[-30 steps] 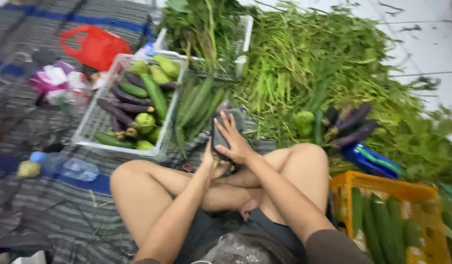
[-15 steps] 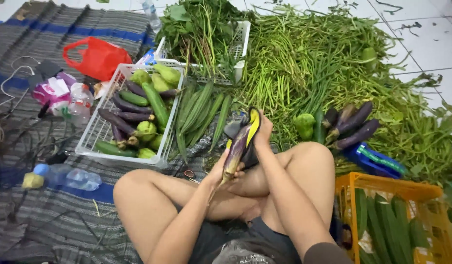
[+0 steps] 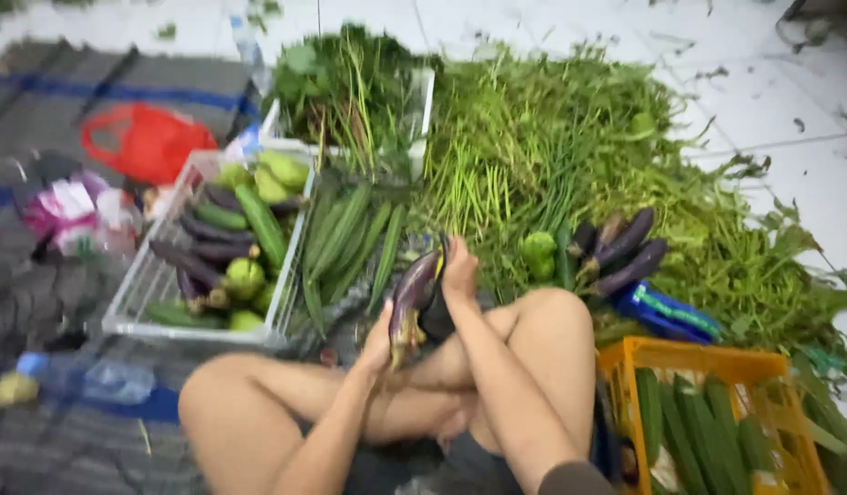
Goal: A person sitting on the floor cleans harvested vegetables like eggplants and cucumbers by wiping them with a cloth and sorting them into baskets.
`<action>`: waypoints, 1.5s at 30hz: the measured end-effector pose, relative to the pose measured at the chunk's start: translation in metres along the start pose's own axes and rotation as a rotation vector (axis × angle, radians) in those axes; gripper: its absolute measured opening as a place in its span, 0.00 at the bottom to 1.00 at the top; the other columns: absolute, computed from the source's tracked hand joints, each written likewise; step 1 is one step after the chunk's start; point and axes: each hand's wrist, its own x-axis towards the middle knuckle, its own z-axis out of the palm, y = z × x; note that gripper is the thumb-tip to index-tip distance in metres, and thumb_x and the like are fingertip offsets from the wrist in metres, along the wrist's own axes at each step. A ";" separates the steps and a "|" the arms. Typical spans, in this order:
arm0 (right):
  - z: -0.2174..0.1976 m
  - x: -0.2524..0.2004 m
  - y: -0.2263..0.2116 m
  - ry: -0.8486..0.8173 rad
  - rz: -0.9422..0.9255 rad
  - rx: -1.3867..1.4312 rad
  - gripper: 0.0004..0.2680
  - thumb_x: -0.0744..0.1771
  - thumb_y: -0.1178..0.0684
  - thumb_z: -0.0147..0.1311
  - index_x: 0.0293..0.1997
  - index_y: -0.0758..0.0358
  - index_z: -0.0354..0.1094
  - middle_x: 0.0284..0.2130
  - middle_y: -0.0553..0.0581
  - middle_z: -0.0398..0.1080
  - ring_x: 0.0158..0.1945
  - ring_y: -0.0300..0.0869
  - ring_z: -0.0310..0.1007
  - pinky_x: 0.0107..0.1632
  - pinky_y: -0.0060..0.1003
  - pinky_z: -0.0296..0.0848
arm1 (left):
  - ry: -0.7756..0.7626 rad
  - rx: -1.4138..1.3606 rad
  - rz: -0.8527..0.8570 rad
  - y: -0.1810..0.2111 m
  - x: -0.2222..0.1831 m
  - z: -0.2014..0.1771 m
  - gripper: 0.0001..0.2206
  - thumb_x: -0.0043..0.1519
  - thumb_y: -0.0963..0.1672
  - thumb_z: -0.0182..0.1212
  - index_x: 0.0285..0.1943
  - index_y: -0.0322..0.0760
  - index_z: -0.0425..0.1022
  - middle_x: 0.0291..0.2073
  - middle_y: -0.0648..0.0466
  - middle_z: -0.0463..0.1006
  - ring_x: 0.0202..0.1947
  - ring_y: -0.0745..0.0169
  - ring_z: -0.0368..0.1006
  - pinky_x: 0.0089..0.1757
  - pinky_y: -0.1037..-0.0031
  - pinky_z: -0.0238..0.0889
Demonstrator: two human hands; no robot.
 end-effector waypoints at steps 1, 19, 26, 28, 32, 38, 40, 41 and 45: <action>0.006 0.004 0.001 0.015 -0.008 0.009 0.13 0.73 0.47 0.37 0.40 0.58 0.70 0.27 0.71 0.76 0.39 0.61 0.79 0.43 0.53 0.75 | -0.013 0.010 0.011 0.006 0.002 0.003 0.28 0.67 0.59 0.50 0.31 0.33 0.73 0.21 0.41 0.78 0.20 0.52 0.78 0.25 0.67 0.73; 0.012 -0.031 -0.030 -0.794 0.357 0.757 0.23 0.67 0.33 0.57 0.59 0.62 0.69 0.47 0.52 0.71 0.50 0.40 0.68 0.55 0.35 0.68 | 0.294 0.194 0.260 0.016 0.006 -0.002 0.28 0.68 0.55 0.55 0.78 0.57 0.56 0.62 0.48 0.70 0.44 0.50 0.76 0.32 0.65 0.78; -0.002 -0.025 -0.023 -0.528 0.290 0.703 0.13 0.60 0.52 0.69 0.43 0.64 0.71 0.31 0.54 0.70 0.37 0.43 0.72 0.42 0.35 0.70 | -0.070 0.492 0.404 0.012 0.004 0.008 0.22 0.67 0.41 0.53 0.73 0.41 0.65 0.55 0.41 0.77 0.44 0.50 0.78 0.34 0.70 0.75; 0.002 -0.014 -0.005 -0.434 0.309 0.744 0.11 0.60 0.53 0.69 0.40 0.62 0.70 0.28 0.52 0.70 0.33 0.41 0.73 0.39 0.33 0.70 | -0.101 0.555 0.429 0.012 0.000 0.010 0.20 0.67 0.39 0.52 0.70 0.39 0.70 0.51 0.42 0.80 0.42 0.54 0.79 0.34 0.74 0.73; -0.010 0.020 0.025 -0.267 0.430 0.938 0.13 0.64 0.56 0.63 0.46 0.64 0.61 0.25 0.60 0.69 0.11 0.45 0.70 0.11 0.40 0.71 | -0.162 1.147 0.243 -0.010 0.006 -0.009 0.15 0.67 0.45 0.53 0.62 0.46 0.76 0.44 0.48 0.84 0.44 0.51 0.80 0.39 0.62 0.72; -0.099 0.041 0.010 -0.013 0.268 1.119 0.13 0.65 0.56 0.59 0.49 0.61 0.58 0.30 0.59 0.70 0.17 0.43 0.74 0.18 0.38 0.77 | -0.236 1.485 0.081 -0.026 0.005 -0.002 0.18 0.70 0.46 0.45 0.69 0.55 0.68 0.53 0.47 0.81 0.57 0.41 0.75 0.53 0.48 0.69; -0.117 0.047 0.009 0.028 0.188 1.234 0.13 0.64 0.57 0.56 0.50 0.59 0.56 0.33 0.61 0.71 0.20 0.45 0.75 0.22 0.41 0.79 | -0.234 1.475 0.063 -0.015 -0.001 0.008 0.18 0.70 0.46 0.46 0.69 0.54 0.68 0.50 0.45 0.82 0.56 0.40 0.75 0.52 0.47 0.69; -0.122 0.049 0.016 0.067 0.175 1.125 0.22 0.64 0.61 0.53 0.63 0.58 0.46 0.40 0.63 0.69 0.30 0.45 0.76 0.27 0.38 0.80 | -0.246 1.469 0.020 -0.009 -0.007 0.016 0.18 0.70 0.46 0.45 0.70 0.51 0.67 0.51 0.43 0.81 0.57 0.36 0.73 0.54 0.46 0.67; -0.150 0.061 0.043 0.252 0.136 0.669 0.36 0.68 0.57 0.60 0.79 0.55 0.27 0.60 0.75 0.62 0.55 0.54 0.76 0.53 0.44 0.83 | -0.256 1.480 -0.034 -0.002 -0.018 0.028 0.19 0.70 0.45 0.44 0.71 0.49 0.64 0.52 0.39 0.80 0.58 0.30 0.71 0.57 0.44 0.65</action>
